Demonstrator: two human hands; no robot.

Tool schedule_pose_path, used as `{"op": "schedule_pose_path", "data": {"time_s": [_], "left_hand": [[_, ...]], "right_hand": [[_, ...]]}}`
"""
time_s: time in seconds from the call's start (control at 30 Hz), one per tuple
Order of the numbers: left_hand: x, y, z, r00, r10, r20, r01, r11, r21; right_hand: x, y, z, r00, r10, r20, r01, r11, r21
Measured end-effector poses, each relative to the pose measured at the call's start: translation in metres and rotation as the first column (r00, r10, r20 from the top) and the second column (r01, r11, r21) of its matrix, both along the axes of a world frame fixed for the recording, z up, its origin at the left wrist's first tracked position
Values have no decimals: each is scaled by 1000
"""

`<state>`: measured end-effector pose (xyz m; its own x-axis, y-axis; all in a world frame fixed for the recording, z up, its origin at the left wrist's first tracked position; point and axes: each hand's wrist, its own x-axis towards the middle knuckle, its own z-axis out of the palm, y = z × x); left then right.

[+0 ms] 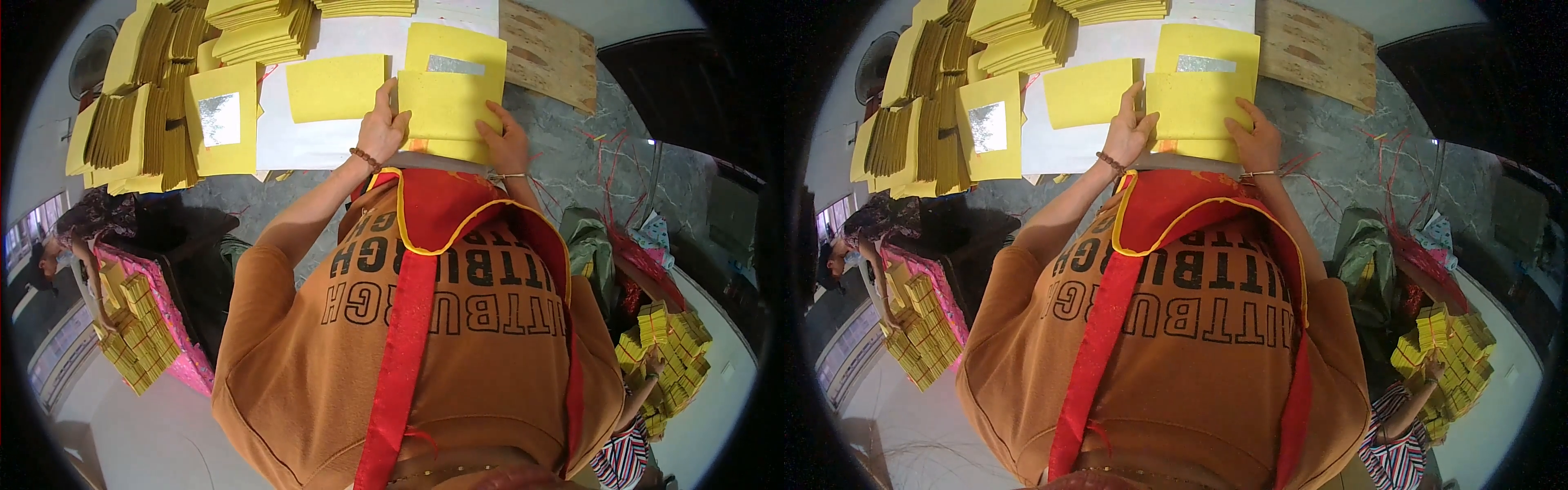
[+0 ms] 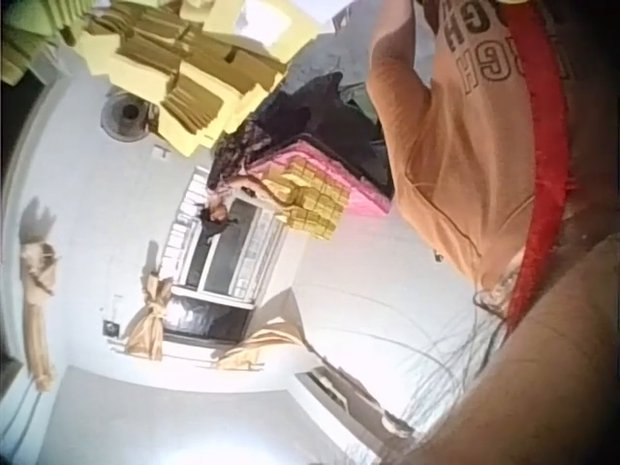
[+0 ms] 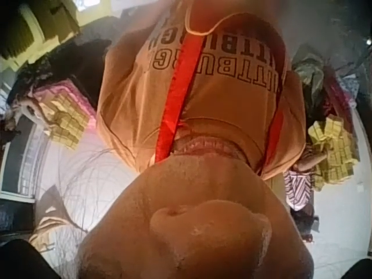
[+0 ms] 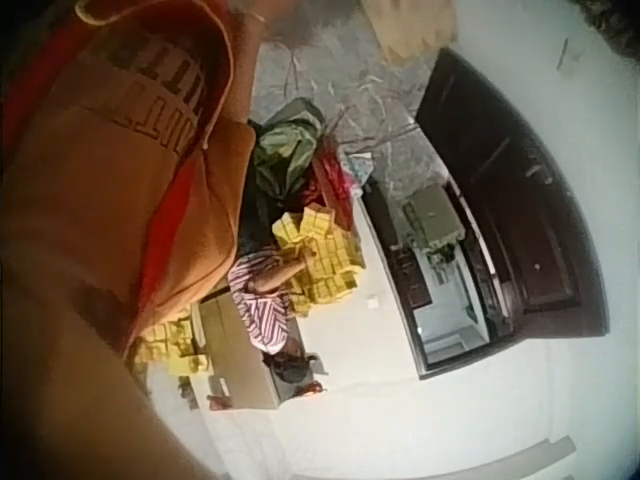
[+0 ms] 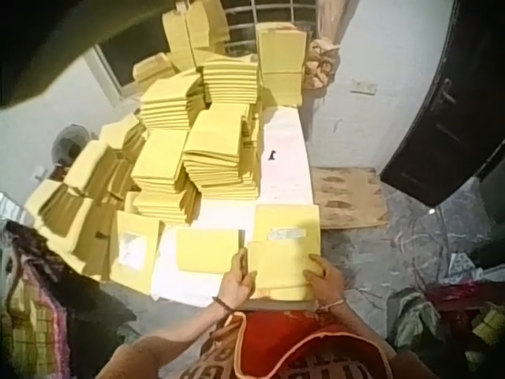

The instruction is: Processing and stacking yellow paper sheets with foil squares.

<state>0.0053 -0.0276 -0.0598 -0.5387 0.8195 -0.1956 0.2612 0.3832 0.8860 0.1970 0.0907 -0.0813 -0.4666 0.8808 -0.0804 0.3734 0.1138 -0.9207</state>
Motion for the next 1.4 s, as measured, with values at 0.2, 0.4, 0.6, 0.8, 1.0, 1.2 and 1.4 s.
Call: {"op": "schedule_pose_path", "data": {"time_s": [0.2, 0.4, 0.6, 0.8, 1.0, 1.2, 1.4], "left_hand": [[-8, -1, 7, 992, -107, -68, 105, 994, -39], [4, 14, 28, 633, -216, -744, 489, 856, 168], [18, 6, -20, 315, -527, -790, 623, 742, -246], [20, 7, -16, 358, -530, -769, 644, 737, -208], [23, 11, -17, 363, -454, -814, 608, 777, -163], [28, 18, -8, 39, -317, -948, 573, 784, -239], [16, 30, 8, 313, -376, -872, 587, 799, -134]], "right_hand": [[-2, 0, -2, 994, -22, 105, 19, 999, 31], [0, -2, -9, 992, -50, 114, 44, 998, 53], [-7, -14, 5, 967, -58, 247, 3, 976, 220], [-2, -18, -8, 970, -111, 218, 17, 920, 391], [21, -4, -54, 913, -181, -366, 48, 938, -343], [18, -8, -58, 939, -149, -311, 108, 984, -145], [5, -19, -8, 887, -311, -341, 242, 943, -230]]}}
